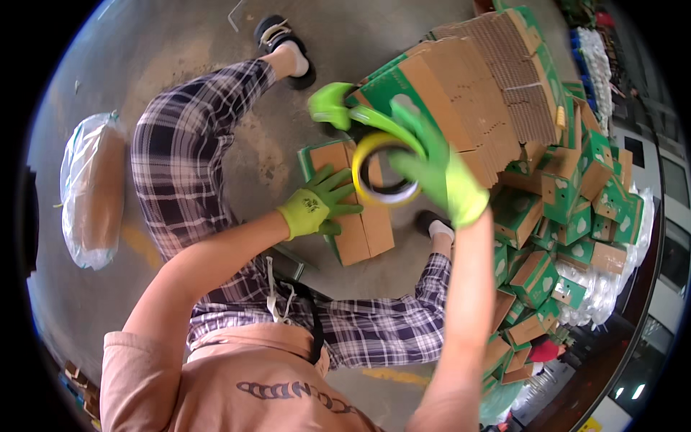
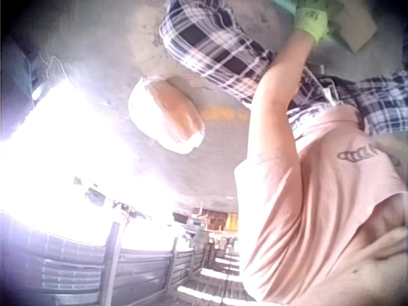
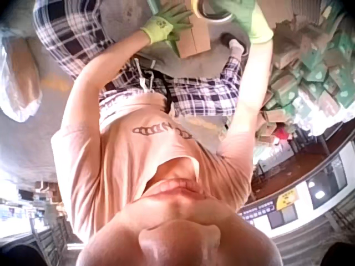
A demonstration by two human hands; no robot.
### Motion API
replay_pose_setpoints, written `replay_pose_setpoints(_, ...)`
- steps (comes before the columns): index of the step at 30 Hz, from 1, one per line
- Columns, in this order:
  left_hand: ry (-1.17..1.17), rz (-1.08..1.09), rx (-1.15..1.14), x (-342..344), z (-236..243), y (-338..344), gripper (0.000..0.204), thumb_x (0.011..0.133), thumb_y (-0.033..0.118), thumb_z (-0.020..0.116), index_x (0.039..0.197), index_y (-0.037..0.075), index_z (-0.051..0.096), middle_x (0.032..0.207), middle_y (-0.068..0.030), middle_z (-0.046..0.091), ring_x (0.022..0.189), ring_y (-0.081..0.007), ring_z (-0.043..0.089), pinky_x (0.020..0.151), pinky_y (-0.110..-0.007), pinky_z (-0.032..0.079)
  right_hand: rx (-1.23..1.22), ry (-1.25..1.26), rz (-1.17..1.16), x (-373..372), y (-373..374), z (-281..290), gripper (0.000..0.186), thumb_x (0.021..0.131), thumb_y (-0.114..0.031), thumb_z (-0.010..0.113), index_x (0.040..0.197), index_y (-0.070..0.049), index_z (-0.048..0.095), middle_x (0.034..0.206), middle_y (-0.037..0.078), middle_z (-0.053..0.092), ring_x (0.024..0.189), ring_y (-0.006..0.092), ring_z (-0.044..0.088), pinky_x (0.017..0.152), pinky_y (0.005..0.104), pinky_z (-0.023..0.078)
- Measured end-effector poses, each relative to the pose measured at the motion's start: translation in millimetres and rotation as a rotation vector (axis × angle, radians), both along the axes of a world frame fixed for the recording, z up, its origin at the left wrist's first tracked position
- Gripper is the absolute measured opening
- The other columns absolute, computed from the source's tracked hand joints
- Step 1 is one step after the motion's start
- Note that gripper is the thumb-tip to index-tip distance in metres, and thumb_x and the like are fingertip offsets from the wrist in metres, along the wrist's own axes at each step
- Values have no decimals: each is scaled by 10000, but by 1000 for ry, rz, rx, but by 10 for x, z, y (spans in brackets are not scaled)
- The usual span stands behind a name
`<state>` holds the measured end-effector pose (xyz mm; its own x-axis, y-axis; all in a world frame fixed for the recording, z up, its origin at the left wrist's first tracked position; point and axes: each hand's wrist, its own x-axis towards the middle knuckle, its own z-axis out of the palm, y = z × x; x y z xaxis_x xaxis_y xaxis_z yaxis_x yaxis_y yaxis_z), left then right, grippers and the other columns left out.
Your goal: The person sits on the floor and repeatedly picks up flat cardboard sheets, folds them into boxes, and seals them with a tape gun. The person places the finished boxes into a growing pile nearby.
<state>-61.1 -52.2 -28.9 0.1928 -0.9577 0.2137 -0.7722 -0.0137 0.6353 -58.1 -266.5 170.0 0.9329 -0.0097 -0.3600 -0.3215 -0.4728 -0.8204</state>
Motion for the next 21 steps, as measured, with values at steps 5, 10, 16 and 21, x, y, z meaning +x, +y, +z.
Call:
replay_pose_setpoints(5, -43, 129, -1, -145, 68, -35, 656, 642, 360, 784, 1270, 277, 611, 1499, -93, 386, 1374, -361, 322, 1127, -581, 214, 362, -314, -930, -1639, 172, -670, 512, 729, 1, 644, 1230, -24, 548, 1095, 40, 602, 991, 164, 574, 904, 313, 461)
replay_pose_setpoints(10, -114, 145, 23, -173, 50, -33, 670, 639, 372, 784, 1278, 277, 607, 1495, -107, 392, 1364, -384, 333, 1112, -580, 231, -423, -527, -821, -2045, 291, -1082, 423, 821, -69, 713, 1194, -21, 517, 1116, 76, 586, 1012, 195, 585, 882, 319, 479)
replay_pose_setpoints(16, -125, 119, 75, -187, 144, -54, 665, 658, 392, 776, 1286, 263, 598, 1480, -124, 403, 1363, -387, 330, 1113, -584, 227, -753, -429, -585, -2107, 511, -1683, 268, 799, -98, 645, 1045, -34, 558, 970, 172, 579, 911, 403, 565, 745, 444, 489)
replay_pose_setpoints(21, 115, 208, 101, -239, 392, -93, 407, 754, 267, 719, 1147, 174, 673, 1335, -138, 526, 1237, -344, 465, 1040, -498, 348, -662, -438, -820, -2216, 560, -1796, 278, 834, -97, 665, 1075, -31, 545, 1012, 129, 609, 939, 312, 616, 792, 407, 503)
